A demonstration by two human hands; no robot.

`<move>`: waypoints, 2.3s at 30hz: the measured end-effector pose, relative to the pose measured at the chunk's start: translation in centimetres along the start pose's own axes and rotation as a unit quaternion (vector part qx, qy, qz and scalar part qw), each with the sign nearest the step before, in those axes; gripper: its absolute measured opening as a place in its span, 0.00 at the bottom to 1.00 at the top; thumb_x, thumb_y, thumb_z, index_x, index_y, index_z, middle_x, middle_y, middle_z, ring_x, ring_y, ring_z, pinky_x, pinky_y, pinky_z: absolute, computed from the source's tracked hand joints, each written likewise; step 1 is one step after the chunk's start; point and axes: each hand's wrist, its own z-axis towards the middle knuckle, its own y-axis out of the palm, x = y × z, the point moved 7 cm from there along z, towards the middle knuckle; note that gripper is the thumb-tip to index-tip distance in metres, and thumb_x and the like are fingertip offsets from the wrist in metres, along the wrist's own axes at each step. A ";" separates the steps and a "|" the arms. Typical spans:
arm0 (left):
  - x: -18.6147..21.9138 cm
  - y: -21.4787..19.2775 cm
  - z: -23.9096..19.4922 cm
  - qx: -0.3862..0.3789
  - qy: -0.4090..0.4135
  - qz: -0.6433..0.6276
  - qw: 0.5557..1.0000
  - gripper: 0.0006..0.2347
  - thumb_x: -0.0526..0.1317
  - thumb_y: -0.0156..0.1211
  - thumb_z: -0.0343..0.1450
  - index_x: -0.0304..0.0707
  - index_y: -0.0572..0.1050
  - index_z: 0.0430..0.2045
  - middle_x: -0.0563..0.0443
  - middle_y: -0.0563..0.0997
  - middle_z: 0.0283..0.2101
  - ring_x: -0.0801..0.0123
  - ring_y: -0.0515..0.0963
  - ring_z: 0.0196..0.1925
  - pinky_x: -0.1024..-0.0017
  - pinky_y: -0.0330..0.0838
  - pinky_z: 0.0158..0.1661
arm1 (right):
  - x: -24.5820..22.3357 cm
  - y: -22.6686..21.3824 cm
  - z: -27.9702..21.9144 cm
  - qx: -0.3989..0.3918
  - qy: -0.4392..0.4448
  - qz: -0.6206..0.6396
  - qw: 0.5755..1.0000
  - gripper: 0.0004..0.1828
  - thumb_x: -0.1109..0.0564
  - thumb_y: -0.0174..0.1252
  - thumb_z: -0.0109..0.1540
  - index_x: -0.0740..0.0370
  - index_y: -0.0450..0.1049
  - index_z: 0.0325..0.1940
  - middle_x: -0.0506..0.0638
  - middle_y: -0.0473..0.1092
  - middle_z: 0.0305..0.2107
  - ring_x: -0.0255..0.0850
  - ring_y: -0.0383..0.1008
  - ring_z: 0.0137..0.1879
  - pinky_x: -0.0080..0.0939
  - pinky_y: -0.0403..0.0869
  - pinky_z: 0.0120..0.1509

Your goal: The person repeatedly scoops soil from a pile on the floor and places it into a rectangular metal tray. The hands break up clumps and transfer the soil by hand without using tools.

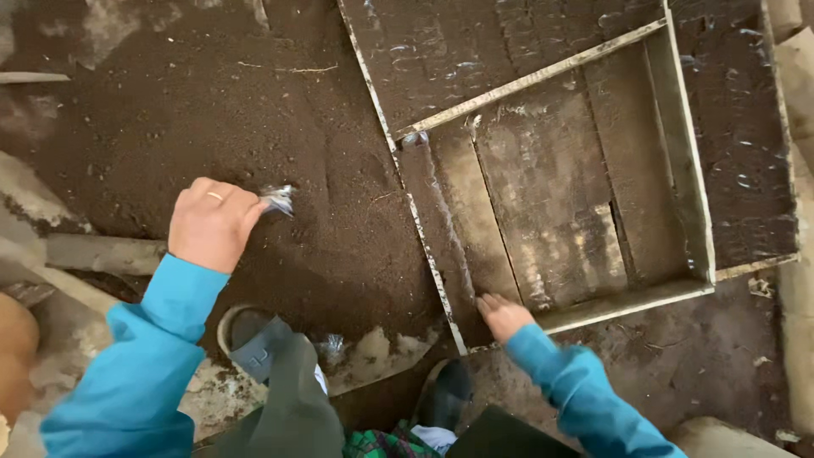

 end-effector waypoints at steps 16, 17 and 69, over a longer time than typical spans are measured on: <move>7.6 -3.0 5.1 -0.122 -0.080 -0.456 0.878 0.05 0.30 0.62 0.66 0.37 0.78 0.32 0.47 0.82 0.30 0.56 0.82 0.34 0.61 0.76 0.37 | -10.2 -27.4 27.5 0.261 -0.089 0.694 0.665 0.44 0.51 0.73 0.53 0.55 0.60 0.69 0.63 0.57 0.64 0.63 0.62 0.65 0.60 0.63 0.69; 8.5 -1.8 5.1 -0.183 -0.075 -0.489 0.850 0.05 0.32 0.59 0.68 0.38 0.79 0.35 0.46 0.83 0.33 0.54 0.82 0.37 0.58 0.76 0.39 | -11.0 -28.0 26.4 0.178 0.001 0.800 0.573 0.41 0.43 0.68 0.56 0.56 0.62 0.69 0.64 0.59 0.63 0.62 0.64 0.63 0.61 0.67 0.65; 12.0 -2.4 3.2 -0.230 -0.008 -0.526 0.819 0.03 0.39 0.61 0.69 0.43 0.76 0.31 0.42 0.77 0.46 0.50 0.78 0.48 0.55 0.71 0.50 | -15.6 -30.1 7.9 0.266 -0.181 0.701 0.636 0.40 0.72 0.44 0.55 0.64 0.47 0.73 0.56 0.76 0.31 0.40 0.77 0.30 0.42 0.78 0.39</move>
